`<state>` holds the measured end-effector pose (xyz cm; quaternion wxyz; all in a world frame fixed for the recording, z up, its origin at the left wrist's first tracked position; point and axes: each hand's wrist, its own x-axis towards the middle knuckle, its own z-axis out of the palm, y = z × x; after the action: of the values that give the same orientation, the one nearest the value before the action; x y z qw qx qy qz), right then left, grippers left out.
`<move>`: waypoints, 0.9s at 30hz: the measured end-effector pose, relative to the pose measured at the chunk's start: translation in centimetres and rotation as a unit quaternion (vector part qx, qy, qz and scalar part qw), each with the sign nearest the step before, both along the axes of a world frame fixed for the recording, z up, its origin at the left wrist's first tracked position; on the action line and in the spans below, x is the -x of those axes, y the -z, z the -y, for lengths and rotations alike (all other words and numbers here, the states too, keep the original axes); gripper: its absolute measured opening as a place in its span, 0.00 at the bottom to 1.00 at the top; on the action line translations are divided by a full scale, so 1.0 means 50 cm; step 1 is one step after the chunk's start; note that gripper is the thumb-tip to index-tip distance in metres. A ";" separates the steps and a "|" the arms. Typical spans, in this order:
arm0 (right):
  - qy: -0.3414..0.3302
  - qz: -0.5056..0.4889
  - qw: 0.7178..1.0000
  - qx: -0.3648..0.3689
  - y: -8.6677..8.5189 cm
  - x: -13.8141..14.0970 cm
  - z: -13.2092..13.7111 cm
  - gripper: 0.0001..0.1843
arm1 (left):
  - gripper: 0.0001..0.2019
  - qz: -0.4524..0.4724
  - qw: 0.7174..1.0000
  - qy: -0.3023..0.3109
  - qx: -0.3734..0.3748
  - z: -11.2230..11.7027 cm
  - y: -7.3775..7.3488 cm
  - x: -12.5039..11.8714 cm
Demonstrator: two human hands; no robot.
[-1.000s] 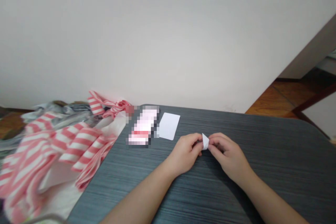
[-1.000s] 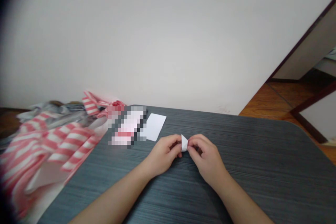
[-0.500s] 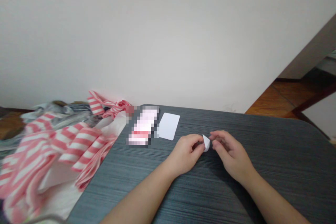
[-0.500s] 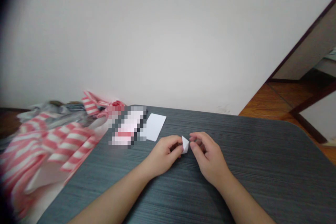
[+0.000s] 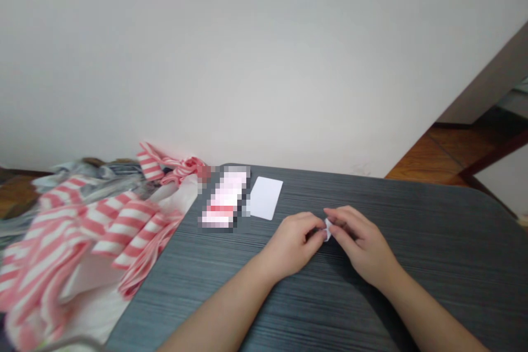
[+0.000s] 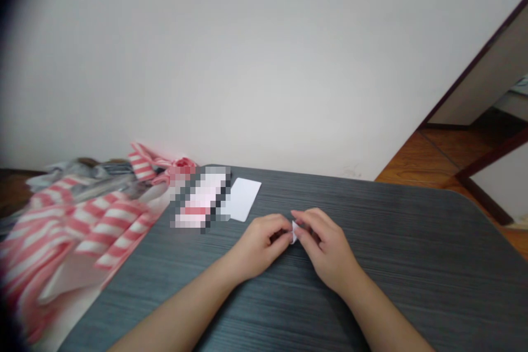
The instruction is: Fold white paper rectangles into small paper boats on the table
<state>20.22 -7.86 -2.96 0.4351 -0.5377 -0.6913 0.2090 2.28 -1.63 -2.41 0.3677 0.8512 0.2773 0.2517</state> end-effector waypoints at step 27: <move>0.054 0.021 0.998 -0.017 0.001 -0.027 0.000 0.05 | 0.12 0.143 0.947 -0.139 0.251 0.000 0.016 -0.010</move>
<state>21.56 -7.85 -3.03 0.4402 -0.5711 -0.6738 0.1617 2.77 -1.61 -3.23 0.5670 0.6392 0.3914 0.3416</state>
